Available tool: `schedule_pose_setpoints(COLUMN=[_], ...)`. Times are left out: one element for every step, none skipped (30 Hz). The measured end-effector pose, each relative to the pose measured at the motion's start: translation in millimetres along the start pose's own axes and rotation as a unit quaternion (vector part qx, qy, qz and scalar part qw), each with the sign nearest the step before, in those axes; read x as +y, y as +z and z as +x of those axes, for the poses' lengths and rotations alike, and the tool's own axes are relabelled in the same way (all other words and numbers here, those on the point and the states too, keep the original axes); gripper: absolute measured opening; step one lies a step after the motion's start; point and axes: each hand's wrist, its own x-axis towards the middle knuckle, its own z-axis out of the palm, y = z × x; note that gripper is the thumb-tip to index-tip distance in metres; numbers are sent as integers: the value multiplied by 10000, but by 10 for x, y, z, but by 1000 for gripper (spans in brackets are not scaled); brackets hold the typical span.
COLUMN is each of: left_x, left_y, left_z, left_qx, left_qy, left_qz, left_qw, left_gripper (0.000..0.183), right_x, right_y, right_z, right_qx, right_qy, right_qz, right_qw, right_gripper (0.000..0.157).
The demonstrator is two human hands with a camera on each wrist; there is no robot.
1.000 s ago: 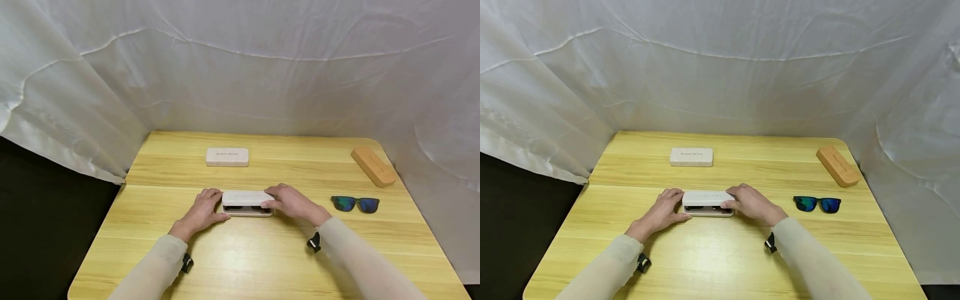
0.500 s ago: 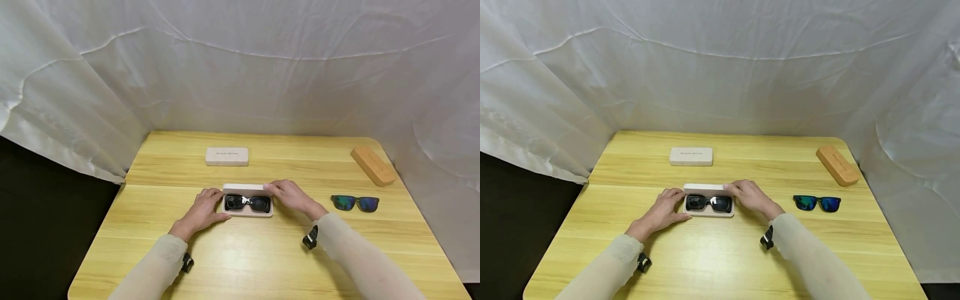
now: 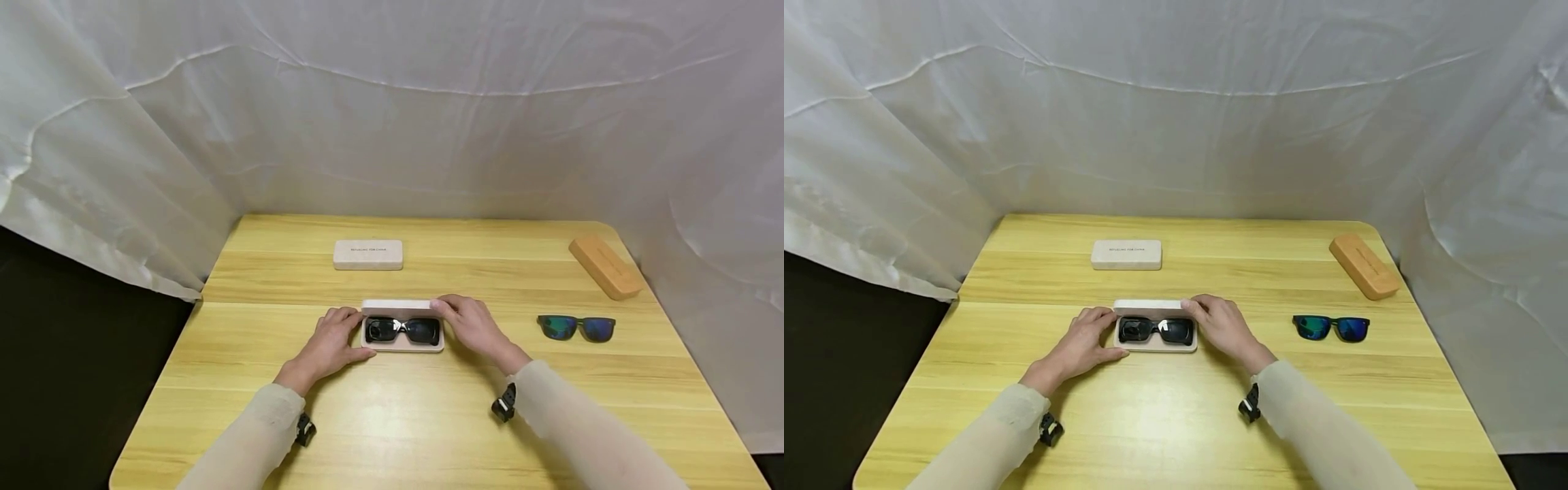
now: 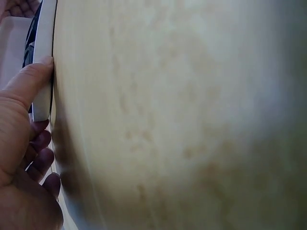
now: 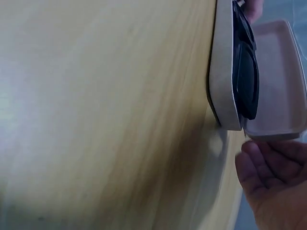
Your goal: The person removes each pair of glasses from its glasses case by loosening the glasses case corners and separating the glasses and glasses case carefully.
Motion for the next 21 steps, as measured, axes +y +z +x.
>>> schedule_pose_setpoints(left_x=[1, 2, 4, 5, 7, 8, 11, 13, 14, 15, 16, 16, 16, 18, 18, 20, 21, 21, 21, 20, 19], left_y=[-1, -2, -3, -4, -4, -3, -2, 1, 3, 5, 8, 9, 11, 13, 14, 14, 14, 15, 15, 15, 15], left_z=[0, 0, 0, 0, 0, 0, 0, -1, -2, -4, -5, -6, -8, -9, -11, -13, -15, -19, -21, -23, -26], left_qx=[-5, -9, -16, -22, -27, -28, -27, -29, -28, -28, -27, -25, -23, -23, 5, 7, 8, 32, 31, 32, 34], left_qy=[-6, -15, -27, -38, -49, -54, -57, -65, -71, -75, -76, -79, -83, -89, -74, -71, -71, -61, -63, -64, -62], left_qz=[-8, -14, -22, -31, -36, -42, -34, -32, -31, -27, -19, -12, -8, -12, -9, -7, -9, -12, -18, -20, -23], left_qw=[10000, 10000, 10000, 10000, 10000, 10000, 10000, 10000, 10000, 10000, 10000, 10000, 10000, 10000, 10000, 10000, 10000, 10000, 10000, 10000, 10000], left_gripper=[85, 85, 85, 85, 85, 85, 85, 85, 85, 86, 86, 86, 86, 86, 86, 86, 86, 85, 85, 85, 85], right_x=[-4, -8, -14, -19, -23, -24, -23, -24, -23, -15, -8, -4, 0, -1, -5, -11, -24, -39, -56, -75, -97], right_y=[3, 4, 3, 1, -1, -2, -3, -3, -3, 2, 8, 16, 25, 34, 45, 59, 75, 92, 114, 137, 162], right_z=[-18, -39, -64, -92, -120, -148, -178, -205, -233, -256, -277, -295, -311, -326, -340, -351, -362, -371, -379, -386, -391], right_qx=[116, 216, 319, 427, 532, 644, 773, 905, 1060, 1223, 1383, 1547, 1691, 1801, 1884, 1943, 1965, 1950, 1909, 1847, 1788], right_qy=[-59, -119, -183, -242, -292, -345, -412, -479, -583, -734, -930, -1160, -1408, -1655, -1895, -2117, -2317, -2492, -2647, -2785, -2912], right_qz=[-130, -261, -394, -517, -618, -685, -746, -791, -843, -903, -977, -1065, -1177, -1279, -1398, -1497, -1608, -1718, -1831, -1950, -2073], right_qw=[9998, 9994, 9985, 9975, 9962, 9950, 9934, 9916, 9891, 9857, 9812, 9753, 9684, 9612, 9534, 9460, 9391, 9329, 9273, 9221, 9167], right_gripper=[55, 53, 53, 52, 51, 50, 48, 46, 43, 39, 35, 30, 26, 21, 17, 14, 12, 10, 9, 9, 10])
